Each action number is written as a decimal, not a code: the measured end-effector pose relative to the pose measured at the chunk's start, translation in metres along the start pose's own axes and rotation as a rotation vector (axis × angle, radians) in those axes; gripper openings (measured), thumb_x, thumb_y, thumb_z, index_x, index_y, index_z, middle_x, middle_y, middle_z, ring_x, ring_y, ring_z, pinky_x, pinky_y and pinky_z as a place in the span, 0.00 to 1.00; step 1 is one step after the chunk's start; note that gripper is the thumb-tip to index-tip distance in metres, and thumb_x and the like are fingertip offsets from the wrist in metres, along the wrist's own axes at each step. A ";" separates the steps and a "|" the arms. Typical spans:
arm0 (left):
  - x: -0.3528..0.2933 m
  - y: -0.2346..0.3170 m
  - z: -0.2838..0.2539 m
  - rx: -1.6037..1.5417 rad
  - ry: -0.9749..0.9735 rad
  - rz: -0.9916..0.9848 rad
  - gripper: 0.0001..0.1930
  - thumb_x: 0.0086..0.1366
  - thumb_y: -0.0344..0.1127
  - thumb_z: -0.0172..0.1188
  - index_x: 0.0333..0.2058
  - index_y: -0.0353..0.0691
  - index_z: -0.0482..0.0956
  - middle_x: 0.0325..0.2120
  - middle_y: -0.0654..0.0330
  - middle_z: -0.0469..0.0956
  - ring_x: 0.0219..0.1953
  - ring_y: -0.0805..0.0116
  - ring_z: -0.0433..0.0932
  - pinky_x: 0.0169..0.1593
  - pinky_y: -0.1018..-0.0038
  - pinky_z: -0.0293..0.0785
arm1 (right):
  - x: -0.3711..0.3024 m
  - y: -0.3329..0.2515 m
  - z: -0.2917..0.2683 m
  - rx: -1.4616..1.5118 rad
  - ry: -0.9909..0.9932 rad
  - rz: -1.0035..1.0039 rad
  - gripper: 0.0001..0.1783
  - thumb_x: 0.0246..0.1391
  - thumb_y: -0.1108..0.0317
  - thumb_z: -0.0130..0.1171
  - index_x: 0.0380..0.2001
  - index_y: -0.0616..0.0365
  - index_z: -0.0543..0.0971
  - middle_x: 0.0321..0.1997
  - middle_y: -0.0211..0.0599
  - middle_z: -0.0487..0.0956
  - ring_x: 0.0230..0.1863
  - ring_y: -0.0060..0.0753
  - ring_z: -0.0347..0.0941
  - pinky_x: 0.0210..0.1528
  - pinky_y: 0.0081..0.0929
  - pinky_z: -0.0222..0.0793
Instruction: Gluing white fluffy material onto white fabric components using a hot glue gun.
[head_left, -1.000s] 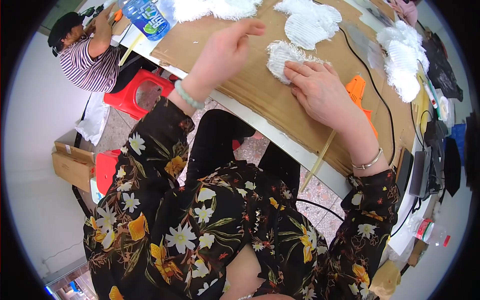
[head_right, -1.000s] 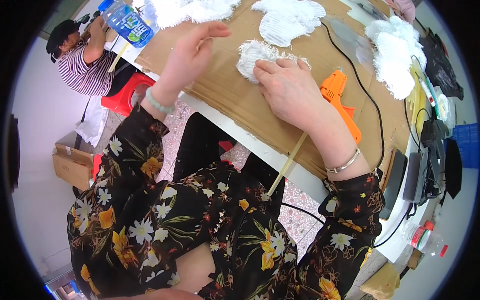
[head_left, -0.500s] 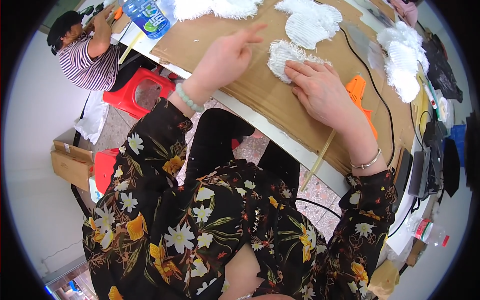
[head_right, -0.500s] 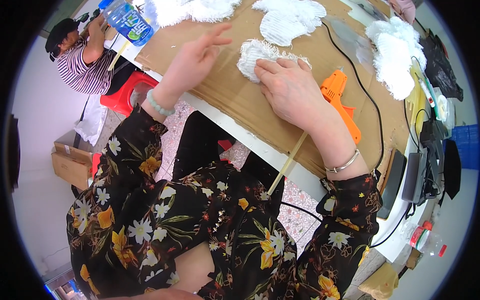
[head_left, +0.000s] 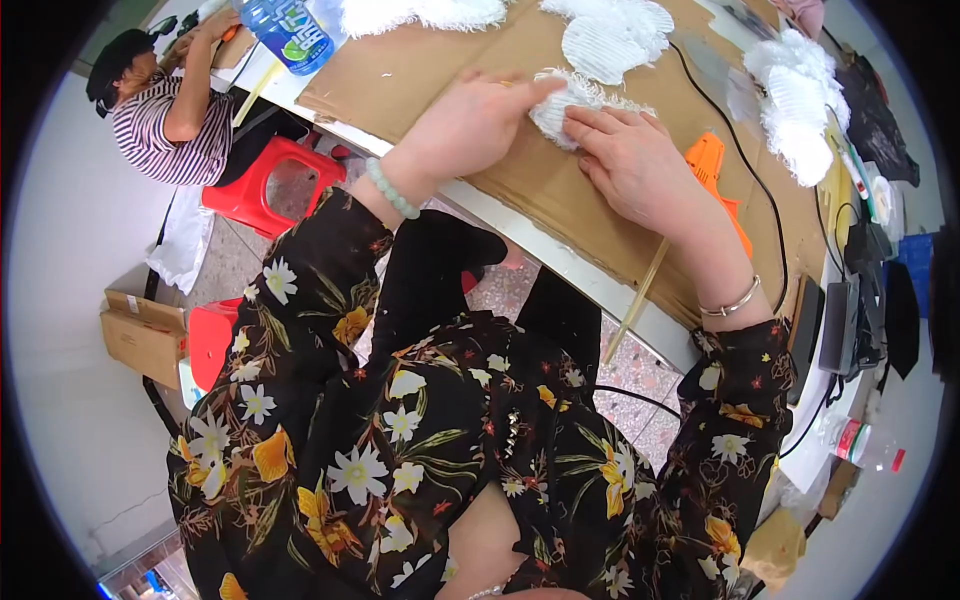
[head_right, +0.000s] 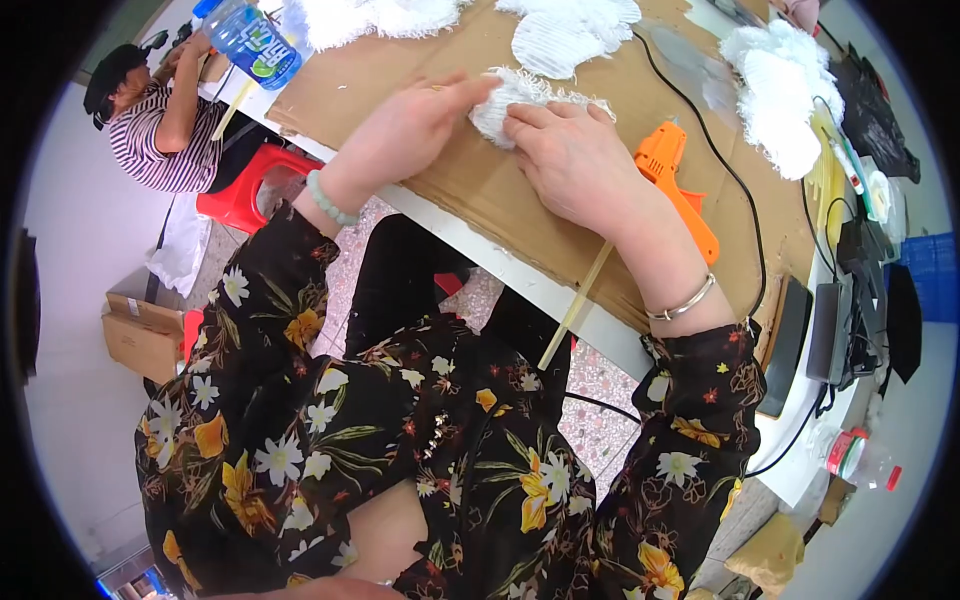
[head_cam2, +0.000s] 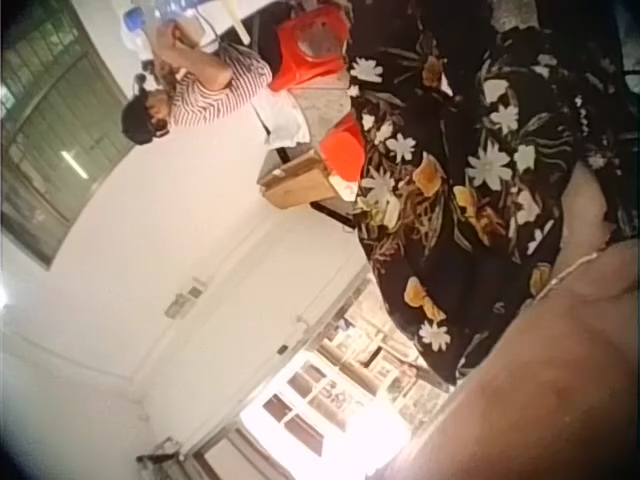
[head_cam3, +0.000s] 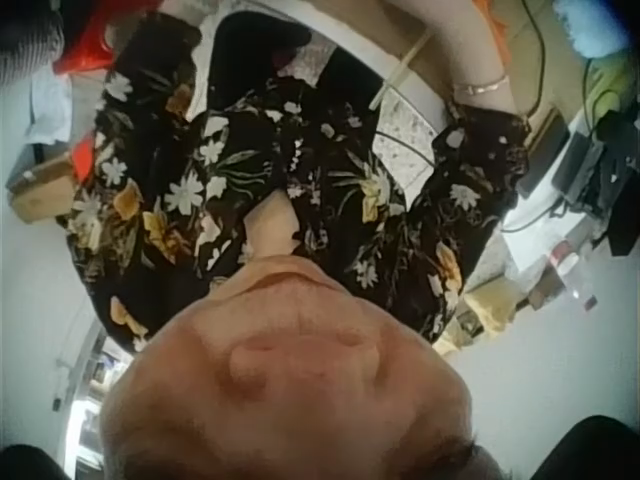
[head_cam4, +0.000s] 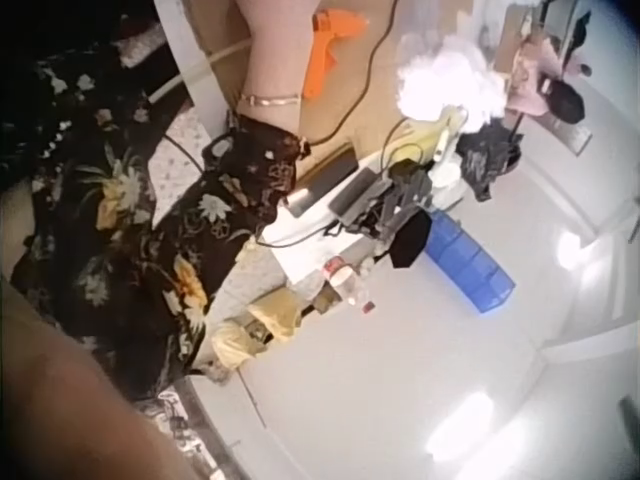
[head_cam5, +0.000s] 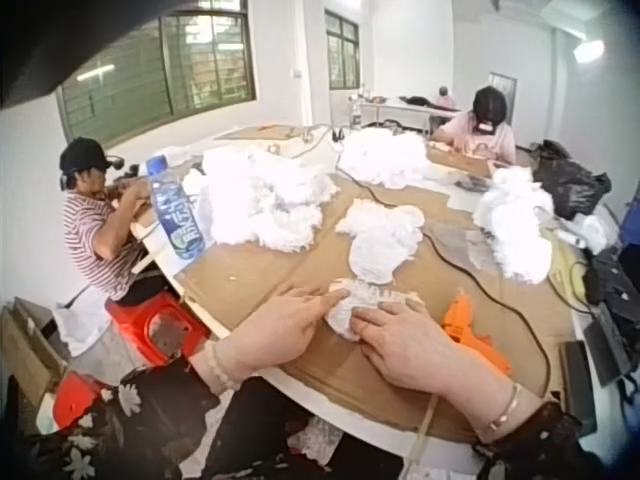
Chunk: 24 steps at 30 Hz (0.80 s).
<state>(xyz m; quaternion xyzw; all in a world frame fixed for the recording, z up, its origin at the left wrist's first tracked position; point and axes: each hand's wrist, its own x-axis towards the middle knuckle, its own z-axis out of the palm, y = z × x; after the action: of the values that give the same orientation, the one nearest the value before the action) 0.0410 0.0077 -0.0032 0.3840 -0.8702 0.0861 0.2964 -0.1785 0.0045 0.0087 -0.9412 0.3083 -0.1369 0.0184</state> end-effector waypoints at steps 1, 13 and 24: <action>0.001 0.002 0.002 -0.010 -0.001 0.007 0.19 0.56 0.22 0.45 0.47 0.40 0.73 0.38 0.50 0.78 0.36 0.54 0.77 0.41 0.68 0.73 | -0.002 0.001 0.000 0.002 -0.032 0.026 0.20 0.49 0.71 0.53 0.48 0.57 0.72 0.55 0.36 0.71 0.53 0.43 0.66 0.54 0.38 0.61; -0.009 0.007 -0.013 -0.046 0.056 -0.143 0.09 0.50 0.30 0.61 0.32 0.38 0.77 0.25 0.56 0.76 0.31 0.57 0.75 0.41 0.67 0.71 | -0.115 0.023 -0.066 0.052 0.053 0.487 0.27 0.45 0.70 0.57 0.52 0.61 0.69 0.58 0.45 0.68 0.55 0.47 0.67 0.54 0.30 0.63; 0.001 0.034 0.007 -0.048 0.076 0.099 0.08 0.52 0.31 0.60 0.33 0.41 0.77 0.32 0.62 0.77 0.42 0.56 0.73 0.49 0.65 0.66 | -0.110 0.020 -0.039 -0.108 0.057 0.429 0.23 0.42 0.74 0.53 0.46 0.67 0.71 0.48 0.49 0.71 0.47 0.52 0.69 0.50 0.37 0.65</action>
<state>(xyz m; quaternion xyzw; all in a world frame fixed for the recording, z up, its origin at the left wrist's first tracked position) 0.0129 0.0279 -0.0057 0.3298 -0.8781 0.0940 0.3338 -0.2854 0.0541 0.0170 -0.8494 0.5089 -0.1394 -0.0120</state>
